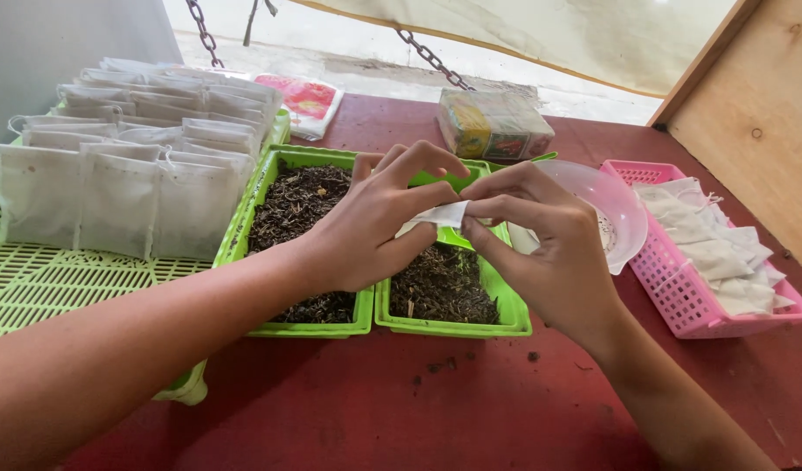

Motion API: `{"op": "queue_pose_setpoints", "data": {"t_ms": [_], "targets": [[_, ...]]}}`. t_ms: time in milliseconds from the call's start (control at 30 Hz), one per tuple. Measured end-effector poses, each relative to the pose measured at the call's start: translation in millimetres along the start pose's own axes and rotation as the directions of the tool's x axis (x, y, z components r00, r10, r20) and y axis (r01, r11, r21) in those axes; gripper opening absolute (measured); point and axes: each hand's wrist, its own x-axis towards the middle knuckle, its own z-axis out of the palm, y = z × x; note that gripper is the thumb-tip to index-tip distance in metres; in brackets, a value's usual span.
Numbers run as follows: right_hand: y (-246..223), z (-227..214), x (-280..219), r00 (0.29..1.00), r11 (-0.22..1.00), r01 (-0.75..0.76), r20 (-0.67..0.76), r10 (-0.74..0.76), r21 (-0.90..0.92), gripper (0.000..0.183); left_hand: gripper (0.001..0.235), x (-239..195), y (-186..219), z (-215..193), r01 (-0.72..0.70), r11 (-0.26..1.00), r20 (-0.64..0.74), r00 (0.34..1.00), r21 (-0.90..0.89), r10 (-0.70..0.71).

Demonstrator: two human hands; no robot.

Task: Filling tea bags with loose tea leaves using a spoon and weighing them on a digital scale

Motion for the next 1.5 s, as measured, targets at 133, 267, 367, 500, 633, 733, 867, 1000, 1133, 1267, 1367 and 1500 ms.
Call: {"op": "queue_pose_setpoints", "data": {"t_ms": [133, 267, 367, 500, 633, 733, 867, 1000, 1133, 1267, 1367, 1500], "targets": [[-1.0, -1.3, 0.6, 0.996, 0.996, -0.085, -0.037, 0.086, 0.019, 0.006, 0.013, 2.0, -1.8, 2.3, 0.025, 0.999, -0.055, 0.998, 0.030, -0.023], [6.4, -1.9, -1.7, 0.981, 0.977, -0.191, -0.014, 0.193, 0.097, 0.008, 0.007, 2.3, -5.5, 1.5, 0.039, 0.999, -0.053, 0.998, 0.022, -0.038], [10.6, 0.7, -2.7, 0.961, 0.929, -0.271, 0.019, 0.276, 0.251, 0.012, 0.010, 1.9, -5.6, 0.8, 0.041, 0.999, -0.061, 0.997, -0.010, -0.042], [11.8, 0.9, -1.6, 0.924, 0.863, -0.374, 0.052, 0.380, 0.341, 0.015, 0.015, 1.3, -8.2, -0.3, 0.024, 0.999, -0.092, 0.995, -0.021, -0.026], [6.2, -2.6, 1.4, 0.977, 0.965, -0.209, -0.007, 0.213, 0.158, 0.018, 0.018, 0.2, -11.0, -1.0, 0.059, 0.997, -0.093, 0.994, -0.048, -0.064], [2.9, -6.2, 1.9, 0.967, 0.961, -0.254, 0.016, 0.254, 0.111, 0.018, 0.018, 1.1, -10.6, -0.4, 0.064, 0.996, -0.106, 0.992, -0.059, -0.070], [10.2, -6.3, 1.9, 0.988, 0.988, -0.148, 0.041, 0.146, 0.045, 0.011, 0.016, 1.3, -9.6, -1.2, 0.037, 0.999, -0.106, 0.994, -0.040, -0.041], [13.1, -5.2, -0.2, 0.986, 0.981, -0.133, 0.123, 0.116, 0.141, 0.015, 0.017, 1.9, -11.0, 0.0, 0.036, 0.999, -0.102, 0.994, -0.032, -0.039], [13.1, -2.8, -1.3, 0.990, 0.976, -0.122, 0.086, 0.108, 0.179, 0.014, 0.008, 2.0, -11.8, 1.2, 0.000, 1.000, -0.112, 0.994, 0.006, 0.001], [10.1, -3.2, -0.3, 0.975, 0.953, -0.213, 0.111, 0.192, 0.216, 0.014, 0.012, 1.2, -8.2, 1.7, 0.022, 0.998, -0.110, 0.994, 0.059, -0.015], [11.6, -1.6, -1.0, 0.967, 0.937, -0.252, 0.091, 0.237, 0.241, 0.016, 0.058, 0.2, -7.1, -0.2, 0.070, 0.966, -0.090, 0.995, 0.251, -0.048], [17.8, 3.7, -4.6, 0.932, 0.862, -0.362, 0.105, 0.348, 0.356, 0.028, 0.091, -1.6, -7.6, -3.1, -0.096, 0.778, -0.007, 0.992, 0.621, 0.127]]}}
